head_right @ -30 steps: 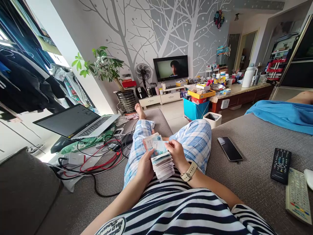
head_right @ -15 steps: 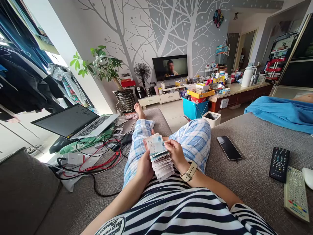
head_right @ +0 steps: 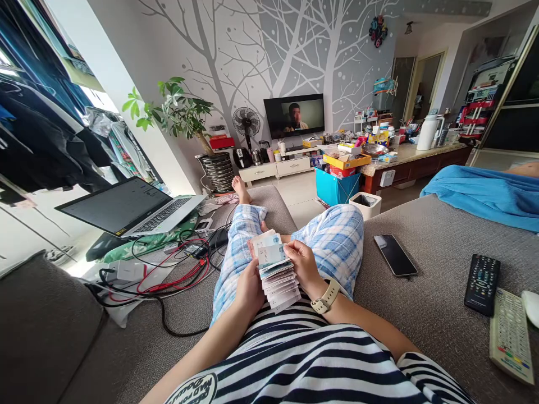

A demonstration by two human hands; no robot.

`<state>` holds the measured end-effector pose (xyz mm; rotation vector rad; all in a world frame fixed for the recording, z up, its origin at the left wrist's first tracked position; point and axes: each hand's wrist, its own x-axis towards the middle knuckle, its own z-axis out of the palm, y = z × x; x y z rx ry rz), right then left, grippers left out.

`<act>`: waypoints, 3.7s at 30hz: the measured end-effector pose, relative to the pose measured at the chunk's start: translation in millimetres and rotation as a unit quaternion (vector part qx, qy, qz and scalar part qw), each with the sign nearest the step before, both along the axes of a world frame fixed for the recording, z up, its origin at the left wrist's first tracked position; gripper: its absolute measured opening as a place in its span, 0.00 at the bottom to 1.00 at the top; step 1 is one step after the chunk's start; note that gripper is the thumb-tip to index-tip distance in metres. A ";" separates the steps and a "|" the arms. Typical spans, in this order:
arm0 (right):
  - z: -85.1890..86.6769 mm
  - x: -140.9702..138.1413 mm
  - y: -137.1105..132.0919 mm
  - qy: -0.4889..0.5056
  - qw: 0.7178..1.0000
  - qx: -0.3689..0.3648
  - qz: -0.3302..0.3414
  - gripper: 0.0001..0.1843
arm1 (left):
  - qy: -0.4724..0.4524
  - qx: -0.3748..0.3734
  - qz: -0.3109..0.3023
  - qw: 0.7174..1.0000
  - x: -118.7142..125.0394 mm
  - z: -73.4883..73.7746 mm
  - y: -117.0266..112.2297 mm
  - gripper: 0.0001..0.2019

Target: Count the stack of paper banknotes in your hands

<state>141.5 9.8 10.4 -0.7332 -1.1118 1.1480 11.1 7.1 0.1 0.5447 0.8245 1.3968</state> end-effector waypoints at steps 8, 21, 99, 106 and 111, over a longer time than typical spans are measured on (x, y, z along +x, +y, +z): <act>1.9 -0.2 -1.8 -0.001 1.000 0.000 -0.001 0.14 | -0.001 -0.002 0.002 1.000 0.0 -2.0 1.6 0.07; 1.2 -0.5 -1.2 -0.005 1.000 0.010 0.001 0.14 | -0.025 0.015 -0.009 1.000 0.0 -0.2 0.3 0.14; -4.7 0.9 2.0 -0.013 1.000 0.007 -0.021 0.20 | -0.017 -0.018 0.014 1.000 -1.3 -5.7 6.1 0.10; -3.8 1.2 2.2 -0.013 1.000 0.011 -0.018 0.20 | -0.017 -0.017 0.013 1.000 -1.8 -6.3 7.5 0.10; -2.7 1.4 2.3 -0.024 0.999 0.007 -0.019 0.21 | -0.014 -0.014 0.012 1.000 -2.6 -6.3 7.1 0.09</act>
